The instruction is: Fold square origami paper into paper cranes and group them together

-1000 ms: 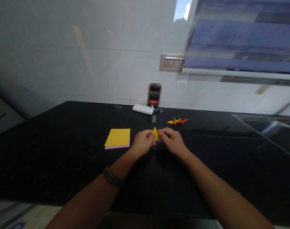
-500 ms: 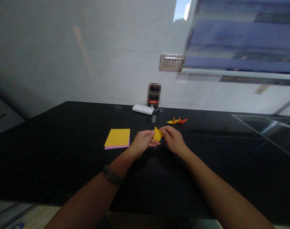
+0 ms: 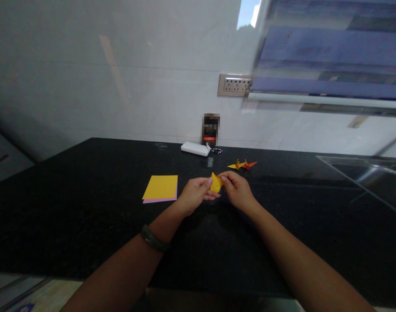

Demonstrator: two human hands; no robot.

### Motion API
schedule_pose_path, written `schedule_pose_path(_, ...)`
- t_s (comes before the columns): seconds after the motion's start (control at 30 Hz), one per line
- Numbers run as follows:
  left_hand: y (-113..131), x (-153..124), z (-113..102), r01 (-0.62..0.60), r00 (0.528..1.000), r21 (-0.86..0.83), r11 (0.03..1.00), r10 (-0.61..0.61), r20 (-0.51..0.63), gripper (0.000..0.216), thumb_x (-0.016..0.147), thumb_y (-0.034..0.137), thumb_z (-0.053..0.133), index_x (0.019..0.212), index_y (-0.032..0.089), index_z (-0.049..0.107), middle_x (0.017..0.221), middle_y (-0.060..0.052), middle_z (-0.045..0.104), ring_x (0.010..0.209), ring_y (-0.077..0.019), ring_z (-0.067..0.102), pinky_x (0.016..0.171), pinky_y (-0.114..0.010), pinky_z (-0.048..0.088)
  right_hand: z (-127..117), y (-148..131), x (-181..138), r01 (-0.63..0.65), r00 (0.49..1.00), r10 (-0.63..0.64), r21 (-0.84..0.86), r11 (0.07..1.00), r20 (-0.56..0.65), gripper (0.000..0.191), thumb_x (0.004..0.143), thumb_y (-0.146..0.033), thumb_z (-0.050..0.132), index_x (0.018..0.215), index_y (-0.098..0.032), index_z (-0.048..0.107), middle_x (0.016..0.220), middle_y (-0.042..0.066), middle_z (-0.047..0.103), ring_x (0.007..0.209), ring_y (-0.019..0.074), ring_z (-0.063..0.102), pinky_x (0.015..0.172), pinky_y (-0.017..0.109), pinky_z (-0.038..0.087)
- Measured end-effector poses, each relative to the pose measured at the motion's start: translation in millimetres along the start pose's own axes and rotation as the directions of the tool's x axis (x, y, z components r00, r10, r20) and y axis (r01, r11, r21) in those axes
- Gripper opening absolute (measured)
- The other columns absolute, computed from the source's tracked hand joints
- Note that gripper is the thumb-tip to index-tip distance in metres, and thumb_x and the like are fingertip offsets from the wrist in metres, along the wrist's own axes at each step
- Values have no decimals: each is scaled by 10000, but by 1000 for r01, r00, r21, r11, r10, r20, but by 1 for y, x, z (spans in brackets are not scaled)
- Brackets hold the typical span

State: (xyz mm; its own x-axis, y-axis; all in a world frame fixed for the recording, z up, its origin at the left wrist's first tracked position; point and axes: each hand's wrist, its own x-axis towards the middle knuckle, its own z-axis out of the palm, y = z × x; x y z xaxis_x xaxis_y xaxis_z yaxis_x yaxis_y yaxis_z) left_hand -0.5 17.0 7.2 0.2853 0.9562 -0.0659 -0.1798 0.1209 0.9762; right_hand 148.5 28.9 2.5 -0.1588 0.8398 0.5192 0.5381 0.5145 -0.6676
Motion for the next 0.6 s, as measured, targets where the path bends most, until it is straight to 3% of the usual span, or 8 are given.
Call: schedule_pose_path(0.6,-1,1,0,0,1000,-12,1000,0,-6,225,783,288,523,855,83,585,691,-57,637,574,-118,632,517,-183,479,0,-2,1,11,1000,-11,-30,999,-1,190,807,-213,408,804,-169,592,739,42,609,670,149,554,606,263,436)
